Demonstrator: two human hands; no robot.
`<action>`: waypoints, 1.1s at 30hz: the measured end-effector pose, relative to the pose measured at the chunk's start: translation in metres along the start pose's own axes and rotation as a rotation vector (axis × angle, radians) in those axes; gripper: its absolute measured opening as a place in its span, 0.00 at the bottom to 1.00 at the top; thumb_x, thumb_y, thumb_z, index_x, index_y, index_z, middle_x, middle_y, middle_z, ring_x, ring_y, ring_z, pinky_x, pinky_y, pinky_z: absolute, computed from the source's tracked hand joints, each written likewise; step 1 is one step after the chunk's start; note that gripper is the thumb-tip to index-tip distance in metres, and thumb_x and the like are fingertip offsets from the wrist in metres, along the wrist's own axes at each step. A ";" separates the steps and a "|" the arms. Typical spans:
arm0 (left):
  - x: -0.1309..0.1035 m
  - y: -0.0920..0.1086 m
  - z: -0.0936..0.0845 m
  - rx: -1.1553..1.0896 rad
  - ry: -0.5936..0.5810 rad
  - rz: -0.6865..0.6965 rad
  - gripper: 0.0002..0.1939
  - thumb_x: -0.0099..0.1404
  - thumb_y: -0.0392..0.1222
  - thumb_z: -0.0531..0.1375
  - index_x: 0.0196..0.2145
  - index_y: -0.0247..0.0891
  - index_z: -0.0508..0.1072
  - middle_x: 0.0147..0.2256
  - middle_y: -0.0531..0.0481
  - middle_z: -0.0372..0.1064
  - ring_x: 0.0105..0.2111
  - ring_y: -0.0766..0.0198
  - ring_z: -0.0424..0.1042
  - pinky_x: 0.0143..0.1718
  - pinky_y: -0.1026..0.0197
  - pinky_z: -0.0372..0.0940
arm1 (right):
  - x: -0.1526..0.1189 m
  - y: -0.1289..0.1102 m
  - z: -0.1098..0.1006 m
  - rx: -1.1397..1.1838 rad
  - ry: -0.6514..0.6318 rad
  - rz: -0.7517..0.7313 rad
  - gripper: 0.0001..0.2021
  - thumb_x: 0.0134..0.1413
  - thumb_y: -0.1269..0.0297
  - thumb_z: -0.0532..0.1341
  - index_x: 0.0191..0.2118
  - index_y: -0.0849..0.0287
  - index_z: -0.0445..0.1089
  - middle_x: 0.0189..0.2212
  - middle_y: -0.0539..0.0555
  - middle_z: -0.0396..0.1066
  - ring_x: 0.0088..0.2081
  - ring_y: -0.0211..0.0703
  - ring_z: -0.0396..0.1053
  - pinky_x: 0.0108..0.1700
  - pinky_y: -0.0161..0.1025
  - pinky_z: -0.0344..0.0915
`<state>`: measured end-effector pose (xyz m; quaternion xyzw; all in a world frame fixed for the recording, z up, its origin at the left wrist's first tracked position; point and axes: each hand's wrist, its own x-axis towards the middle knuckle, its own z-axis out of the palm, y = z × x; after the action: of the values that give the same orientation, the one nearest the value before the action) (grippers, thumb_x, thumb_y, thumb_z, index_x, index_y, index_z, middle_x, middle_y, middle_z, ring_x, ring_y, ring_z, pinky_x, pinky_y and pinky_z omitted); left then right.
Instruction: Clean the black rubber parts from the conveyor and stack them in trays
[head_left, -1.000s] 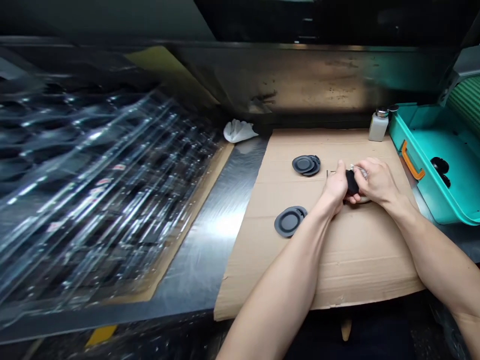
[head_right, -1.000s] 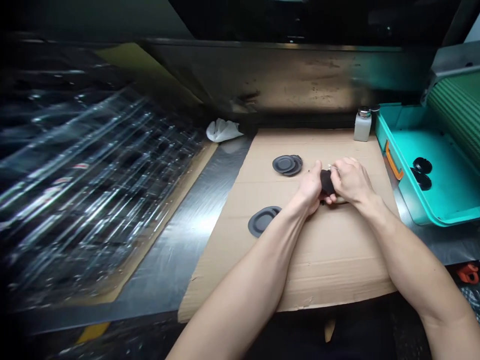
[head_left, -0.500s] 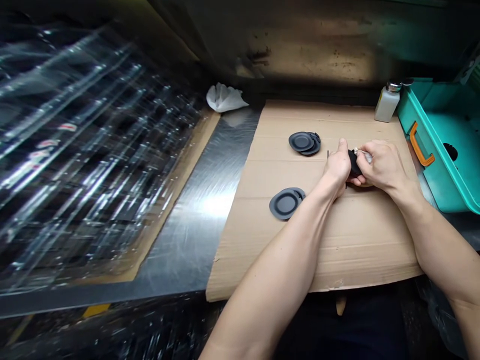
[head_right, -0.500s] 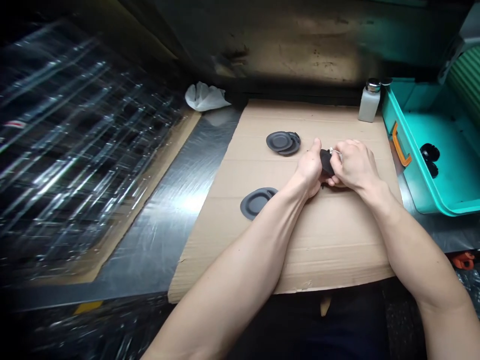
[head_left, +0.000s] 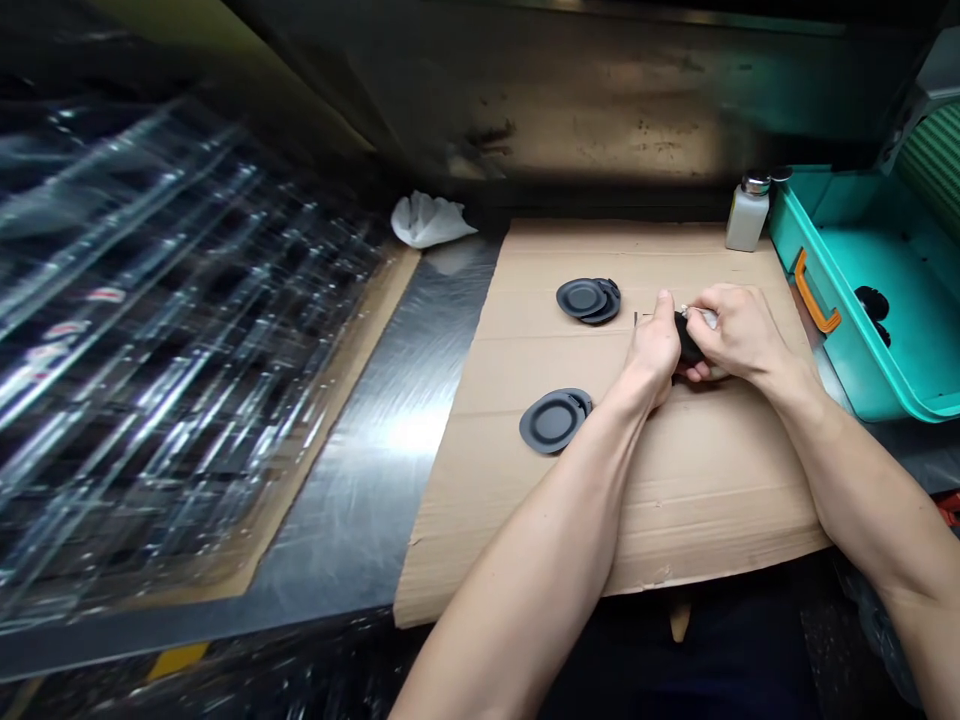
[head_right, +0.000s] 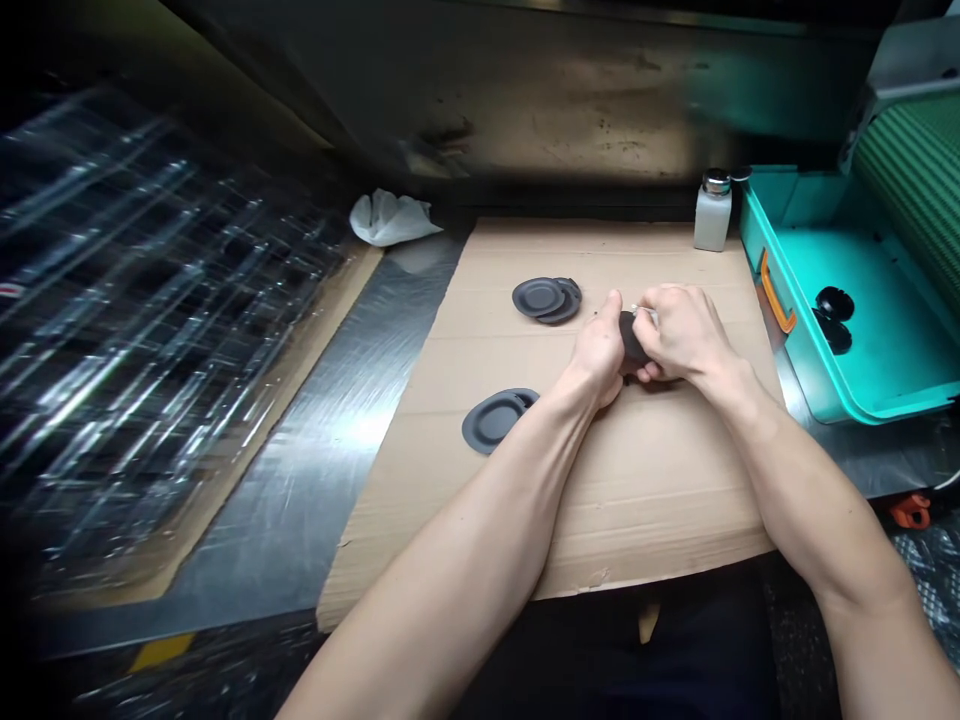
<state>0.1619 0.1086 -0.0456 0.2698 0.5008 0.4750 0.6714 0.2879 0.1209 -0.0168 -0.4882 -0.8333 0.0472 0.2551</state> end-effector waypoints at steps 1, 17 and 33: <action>0.000 0.000 0.000 0.002 -0.005 0.003 0.33 0.70 0.68 0.49 0.32 0.35 0.74 0.13 0.50 0.66 0.12 0.65 0.67 0.14 0.68 0.59 | 0.000 0.000 -0.001 0.013 -0.021 0.003 0.12 0.57 0.68 0.56 0.28 0.59 0.75 0.26 0.55 0.74 0.29 0.44 0.67 0.35 0.39 0.58; -0.003 0.001 -0.002 0.052 -0.132 0.043 0.36 0.71 0.68 0.46 0.31 0.32 0.75 0.17 0.45 0.70 0.12 0.64 0.67 0.12 0.67 0.59 | -0.004 0.012 -0.012 0.054 -0.048 0.106 0.11 0.56 0.65 0.58 0.28 0.58 0.77 0.24 0.52 0.75 0.26 0.41 0.66 0.31 0.37 0.55; -0.094 0.047 -0.100 0.499 0.136 0.228 0.22 0.61 0.56 0.68 0.43 0.39 0.70 0.26 0.55 0.69 0.18 0.70 0.67 0.15 0.70 0.55 | -0.011 0.032 -0.009 -0.185 0.117 0.266 0.16 0.65 0.54 0.56 0.47 0.58 0.74 0.46 0.63 0.72 0.48 0.57 0.67 0.47 0.46 0.62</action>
<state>0.0478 0.0310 -0.0027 0.4487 0.6127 0.4265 0.4913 0.3215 0.1268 -0.0234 -0.6176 -0.7457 -0.0247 0.2489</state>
